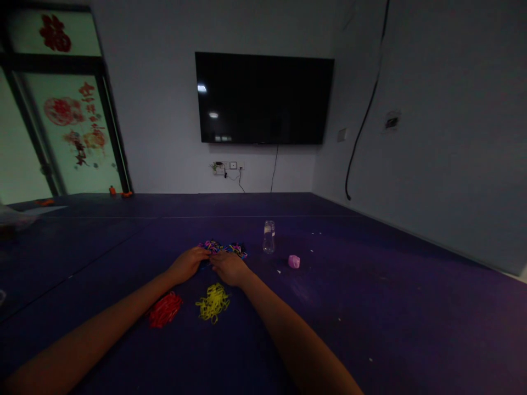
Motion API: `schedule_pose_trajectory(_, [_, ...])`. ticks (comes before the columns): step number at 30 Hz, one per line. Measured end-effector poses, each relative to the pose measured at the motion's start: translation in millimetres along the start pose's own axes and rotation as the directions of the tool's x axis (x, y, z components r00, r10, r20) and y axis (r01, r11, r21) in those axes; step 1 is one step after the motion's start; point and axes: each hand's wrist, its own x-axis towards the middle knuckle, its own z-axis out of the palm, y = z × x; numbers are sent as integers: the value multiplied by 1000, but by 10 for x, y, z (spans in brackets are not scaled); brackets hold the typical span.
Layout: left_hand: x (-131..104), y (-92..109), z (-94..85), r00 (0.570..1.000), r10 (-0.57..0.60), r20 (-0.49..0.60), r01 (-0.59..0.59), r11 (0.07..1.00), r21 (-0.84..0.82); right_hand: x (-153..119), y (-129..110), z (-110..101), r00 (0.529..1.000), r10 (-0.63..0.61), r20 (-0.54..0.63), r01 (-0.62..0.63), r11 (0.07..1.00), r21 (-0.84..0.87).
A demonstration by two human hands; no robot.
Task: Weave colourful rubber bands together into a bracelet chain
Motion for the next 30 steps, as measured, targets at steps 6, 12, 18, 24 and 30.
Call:
schedule_pose_trajectory(6, [1, -31, 24, 1000, 2, 11, -2, 1000, 15, 11, -27, -70, 999, 36, 17, -36, 999, 7])
schedule_pose_trajectory(12, [-11, 5, 3, 999, 20, -30, -21, 1000, -20, 12, -69, -101, 992, 123, 28, -122, 992, -29])
schedule_pose_trajectory(18, [-15, 18, -2, 997, 78, -9, -79, 994, -82, 16, -85, -116, 989, 136, 53, -131, 987, -88])
schedule_pose_trajectory(24, [-7, 5, -8, 993, 107, 48, -101, 988, -116, 16, -105, -167, 986, 150, 70, -145, 986, -80])
schedule_pose_trajectory(30, [3, 29, -47, 996, 49, 75, -39, 992, -123, 15, -196, -256, 960, 273, 53, -262, 952, -157])
